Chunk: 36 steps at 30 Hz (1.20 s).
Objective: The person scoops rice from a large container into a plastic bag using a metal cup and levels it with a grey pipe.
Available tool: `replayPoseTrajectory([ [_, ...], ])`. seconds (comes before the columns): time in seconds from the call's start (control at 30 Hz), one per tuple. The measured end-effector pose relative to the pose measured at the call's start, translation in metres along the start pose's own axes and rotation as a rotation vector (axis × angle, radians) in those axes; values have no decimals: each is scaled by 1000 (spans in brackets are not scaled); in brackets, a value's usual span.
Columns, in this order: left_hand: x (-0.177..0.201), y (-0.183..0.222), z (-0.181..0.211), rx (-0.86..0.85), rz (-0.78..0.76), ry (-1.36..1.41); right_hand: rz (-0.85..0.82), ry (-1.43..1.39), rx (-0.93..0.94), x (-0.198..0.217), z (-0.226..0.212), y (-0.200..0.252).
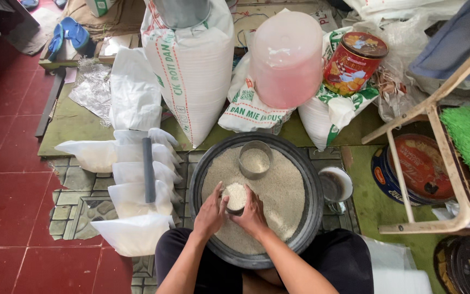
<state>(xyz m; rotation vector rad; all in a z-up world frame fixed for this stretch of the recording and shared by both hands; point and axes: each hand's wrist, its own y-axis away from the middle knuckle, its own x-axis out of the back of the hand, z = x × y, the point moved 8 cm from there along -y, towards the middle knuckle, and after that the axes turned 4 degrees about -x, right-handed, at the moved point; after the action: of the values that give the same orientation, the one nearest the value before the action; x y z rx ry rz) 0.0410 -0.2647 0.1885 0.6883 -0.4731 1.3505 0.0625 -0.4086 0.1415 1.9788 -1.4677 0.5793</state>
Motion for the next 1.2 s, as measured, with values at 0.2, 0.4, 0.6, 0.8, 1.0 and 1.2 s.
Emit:
replayPoseTrajectory([
  [0.2,-1,-1,-6,-70,26,21,162,-27,28,-14,17,-18],
  [0.4,10,9,22,-205,40,114,251,-211,64,31,11,5],
  [0.6,5,13,3,-218,168,41,334,-279,37,63,48,18],
  [0.8,-5,14,-12,-247,342,-211,378,-308,78,115,53,15],
  [1.0,-18,5,-24,-261,333,-295,491,-146,143,147,57,-13],
  [1.2,-15,4,-17,-247,297,-278,482,-20,210,183,4,-23],
])
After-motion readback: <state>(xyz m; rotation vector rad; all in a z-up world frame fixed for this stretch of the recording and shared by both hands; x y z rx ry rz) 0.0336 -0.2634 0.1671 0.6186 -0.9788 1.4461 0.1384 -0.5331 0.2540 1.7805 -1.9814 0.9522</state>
